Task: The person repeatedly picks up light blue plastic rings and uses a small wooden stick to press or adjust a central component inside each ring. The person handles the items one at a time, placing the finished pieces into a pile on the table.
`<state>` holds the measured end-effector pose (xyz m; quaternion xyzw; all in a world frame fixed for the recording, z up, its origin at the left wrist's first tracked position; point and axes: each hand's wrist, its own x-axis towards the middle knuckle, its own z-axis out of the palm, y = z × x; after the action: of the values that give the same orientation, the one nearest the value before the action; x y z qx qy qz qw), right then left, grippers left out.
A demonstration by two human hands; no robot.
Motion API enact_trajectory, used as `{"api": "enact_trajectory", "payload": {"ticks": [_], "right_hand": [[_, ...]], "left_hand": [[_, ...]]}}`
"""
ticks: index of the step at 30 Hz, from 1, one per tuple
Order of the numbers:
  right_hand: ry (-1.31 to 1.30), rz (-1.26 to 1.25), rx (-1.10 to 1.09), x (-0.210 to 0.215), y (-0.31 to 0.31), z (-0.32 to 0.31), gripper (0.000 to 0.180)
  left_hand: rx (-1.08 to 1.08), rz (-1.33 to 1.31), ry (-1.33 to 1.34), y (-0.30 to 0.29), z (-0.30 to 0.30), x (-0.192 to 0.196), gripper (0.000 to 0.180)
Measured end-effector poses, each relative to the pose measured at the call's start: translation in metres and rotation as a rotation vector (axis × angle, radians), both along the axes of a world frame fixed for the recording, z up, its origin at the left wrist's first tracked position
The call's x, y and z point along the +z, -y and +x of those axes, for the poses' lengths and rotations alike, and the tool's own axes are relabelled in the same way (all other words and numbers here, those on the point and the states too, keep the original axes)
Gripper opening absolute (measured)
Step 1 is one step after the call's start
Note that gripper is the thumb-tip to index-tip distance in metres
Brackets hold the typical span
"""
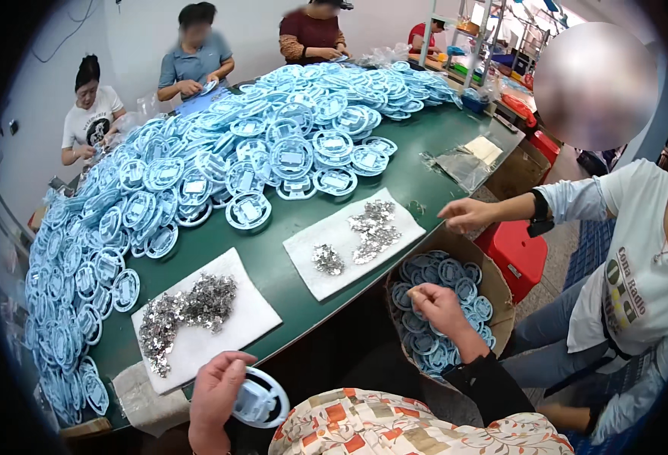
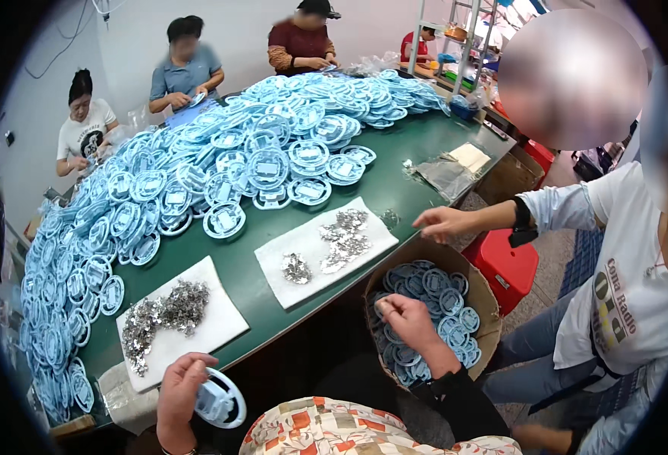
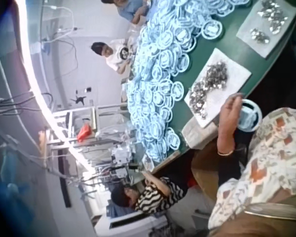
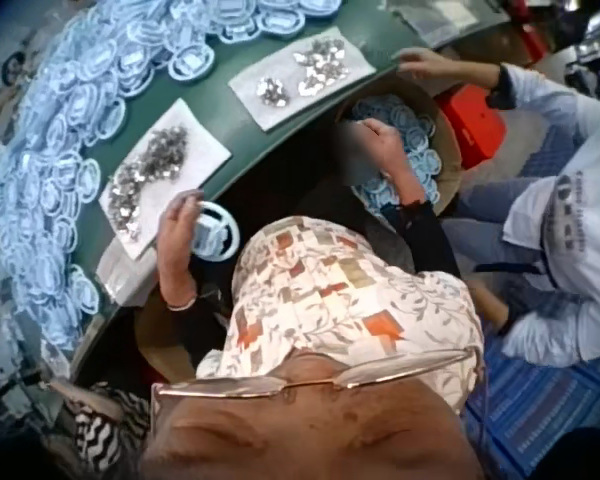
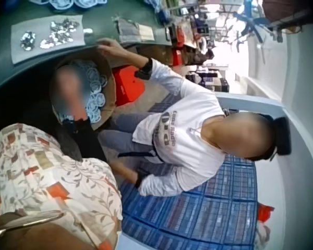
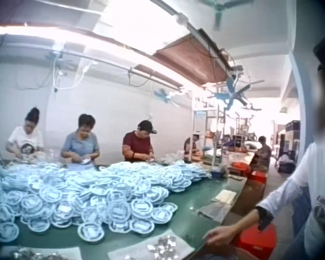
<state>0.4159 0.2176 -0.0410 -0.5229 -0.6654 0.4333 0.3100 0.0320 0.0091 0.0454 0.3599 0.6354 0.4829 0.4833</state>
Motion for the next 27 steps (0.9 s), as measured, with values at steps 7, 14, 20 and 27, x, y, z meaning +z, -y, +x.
{"api": "enact_trajectory", "payload": {"ticks": [7,14,20,27], "right_hand": [[0.250,0.621,-0.206,0.035,-0.107,-0.003,0.025],[0.493,0.368,-0.043,0.033,-0.182,-0.024,0.041],[0.404,0.203,0.078,0.039,-0.185,-0.040,0.032],[0.309,0.199,0.171,0.035,-0.182,-0.074,0.031]], "left_hand": [[-0.262,-0.058,-0.455,-0.058,0.054,0.017,0.045],[-0.182,-0.060,-0.484,-0.111,0.053,-0.001,0.061],[-0.163,-0.030,-0.334,-0.122,0.048,-0.022,0.060],[-0.062,-0.063,-0.379,-0.110,0.030,-0.017,0.054]]}}
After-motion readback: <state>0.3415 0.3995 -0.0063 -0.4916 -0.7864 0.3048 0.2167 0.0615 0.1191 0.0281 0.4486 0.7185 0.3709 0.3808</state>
